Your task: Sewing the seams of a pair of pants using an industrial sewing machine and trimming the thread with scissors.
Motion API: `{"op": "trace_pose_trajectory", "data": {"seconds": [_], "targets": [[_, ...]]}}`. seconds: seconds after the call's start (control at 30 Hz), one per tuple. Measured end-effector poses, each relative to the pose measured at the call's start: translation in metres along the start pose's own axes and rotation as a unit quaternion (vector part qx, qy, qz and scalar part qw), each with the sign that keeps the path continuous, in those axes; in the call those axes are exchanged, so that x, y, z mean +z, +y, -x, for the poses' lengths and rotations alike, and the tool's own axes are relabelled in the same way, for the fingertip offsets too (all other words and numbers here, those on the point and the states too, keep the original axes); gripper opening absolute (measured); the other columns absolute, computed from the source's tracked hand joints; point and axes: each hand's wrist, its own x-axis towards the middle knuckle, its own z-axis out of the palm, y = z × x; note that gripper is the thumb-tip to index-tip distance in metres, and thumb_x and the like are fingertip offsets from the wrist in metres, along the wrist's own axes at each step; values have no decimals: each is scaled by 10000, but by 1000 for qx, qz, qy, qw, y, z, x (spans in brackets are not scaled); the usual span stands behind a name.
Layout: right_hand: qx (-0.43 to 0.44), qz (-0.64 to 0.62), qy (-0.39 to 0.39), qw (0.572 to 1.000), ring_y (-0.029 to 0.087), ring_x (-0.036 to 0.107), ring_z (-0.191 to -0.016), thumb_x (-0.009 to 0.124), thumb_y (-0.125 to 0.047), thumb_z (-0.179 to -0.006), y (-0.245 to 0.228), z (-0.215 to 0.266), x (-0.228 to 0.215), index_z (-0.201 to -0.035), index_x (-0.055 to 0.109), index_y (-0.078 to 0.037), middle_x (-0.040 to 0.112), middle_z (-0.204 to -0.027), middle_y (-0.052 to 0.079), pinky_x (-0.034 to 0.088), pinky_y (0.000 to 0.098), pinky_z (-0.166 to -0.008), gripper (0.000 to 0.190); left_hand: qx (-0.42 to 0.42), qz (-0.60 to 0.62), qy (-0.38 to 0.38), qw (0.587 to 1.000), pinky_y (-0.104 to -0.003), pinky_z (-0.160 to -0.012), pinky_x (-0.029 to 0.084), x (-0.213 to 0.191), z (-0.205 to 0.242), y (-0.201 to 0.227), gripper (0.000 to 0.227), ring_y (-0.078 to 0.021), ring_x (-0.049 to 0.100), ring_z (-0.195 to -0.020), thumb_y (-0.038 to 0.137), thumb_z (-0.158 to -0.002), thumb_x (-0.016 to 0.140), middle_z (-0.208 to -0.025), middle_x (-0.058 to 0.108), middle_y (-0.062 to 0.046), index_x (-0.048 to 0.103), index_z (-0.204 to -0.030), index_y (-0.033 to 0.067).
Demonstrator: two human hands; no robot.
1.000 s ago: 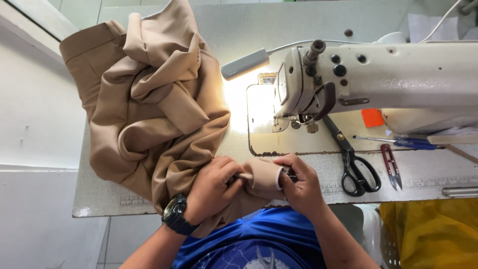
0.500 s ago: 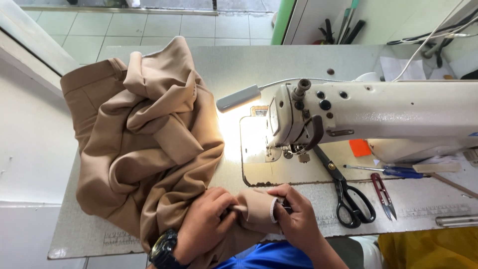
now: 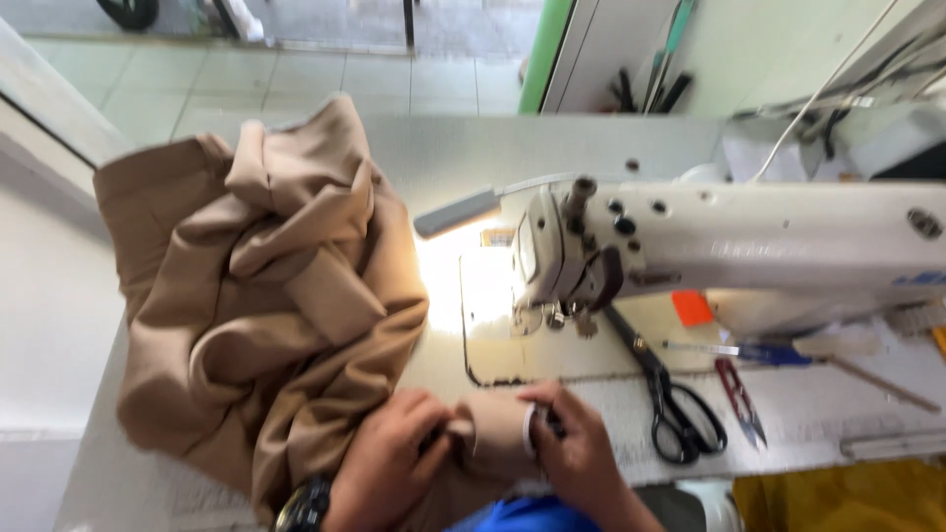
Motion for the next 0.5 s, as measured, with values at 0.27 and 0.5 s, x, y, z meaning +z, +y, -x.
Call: {"op": "trace_pose_trajectory", "data": {"seconds": [0.27, 0.5], "targets": [[-28, -31, -29, 999, 196, 689, -871, 542, -378, -980, -16, -3, -7, -1092, 696, -110, 728, -974, 46, 520, 327, -736, 328, -2, 15, 3, 1000, -375, -735, 484, -11, -6, 18, 84, -282, 618, -812, 85, -851, 654, -896, 647, -83, 651, -930, 113], [-33, -34, -23, 999, 208, 700, -887, 541, -373, -977, -18, -3, -6, -1092, 697, -101, 732, -993, 61, 532, 335, -749, 334, -4, 13, -2, 1000, -366, -750, 482, -12, -7, 17, 124, -279, 617, -827, 88, -819, 672, -899, 647, -72, 659, -937, 123]]}}
